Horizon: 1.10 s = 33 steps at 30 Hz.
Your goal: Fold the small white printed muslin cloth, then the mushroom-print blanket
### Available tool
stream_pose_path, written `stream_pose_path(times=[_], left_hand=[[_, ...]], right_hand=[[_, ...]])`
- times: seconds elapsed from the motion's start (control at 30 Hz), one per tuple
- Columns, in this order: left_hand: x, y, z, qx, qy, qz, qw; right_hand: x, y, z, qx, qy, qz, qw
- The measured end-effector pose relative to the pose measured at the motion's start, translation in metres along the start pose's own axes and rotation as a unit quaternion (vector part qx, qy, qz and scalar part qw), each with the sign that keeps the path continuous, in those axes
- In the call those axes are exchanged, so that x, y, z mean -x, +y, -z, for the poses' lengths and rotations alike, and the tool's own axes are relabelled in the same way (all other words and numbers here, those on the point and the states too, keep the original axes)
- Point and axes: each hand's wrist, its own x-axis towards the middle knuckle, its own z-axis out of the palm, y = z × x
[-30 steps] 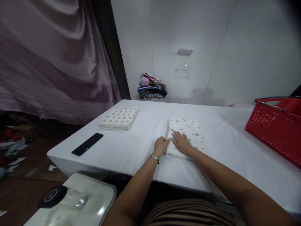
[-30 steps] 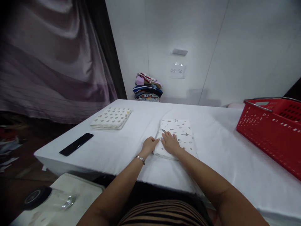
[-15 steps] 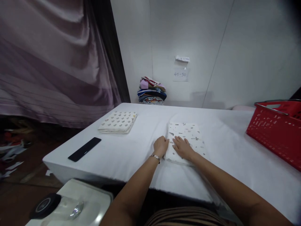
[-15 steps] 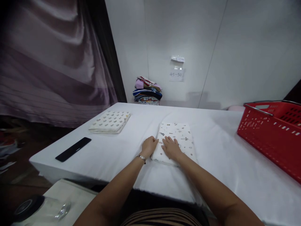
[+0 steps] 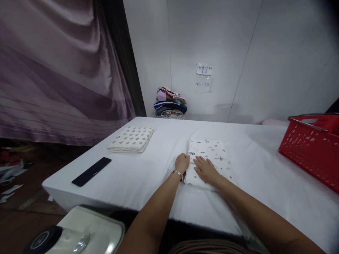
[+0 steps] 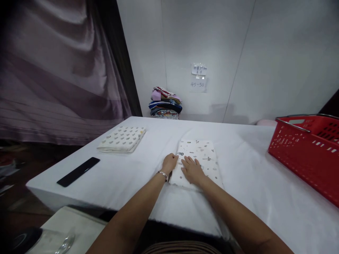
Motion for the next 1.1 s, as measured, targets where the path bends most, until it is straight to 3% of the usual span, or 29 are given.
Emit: stream_pose_path(times=[0.37,0.5,0.63,0.73,0.87,1.1], left_hand=[[-0.019,0.012,-0.001,-0.021,0.008,-0.025,0.999],[-0.024,0.010,-0.007,-0.021,0.017,-0.007,1.000],[-0.025,0.004,-0.010,-0.023,0.013,0.008,1.000],[-0.028,0.002,-0.008,-0.027,-0.002,0.004,1.000],[-0.037,0.008,-0.006,-0.037,-0.003,-0.008,0.999],[-0.067,0.029,-0.010,-0.048,0.001,-0.017,0.999]], right_hand=[[0.002,-0.003,-0.009,0.040,0.012,0.008,0.999],[0.004,-0.003,-0.003,0.016,0.001,0.013,1.000],[0.008,0.015,0.017,-0.012,-0.006,0.011,1.000],[0.006,0.042,0.025,0.028,0.026,-0.052,0.998],[0.001,0.067,0.011,0.092,0.044,-0.109,0.989],[-0.002,0.073,-0.011,0.122,0.081,-0.091,0.985]])
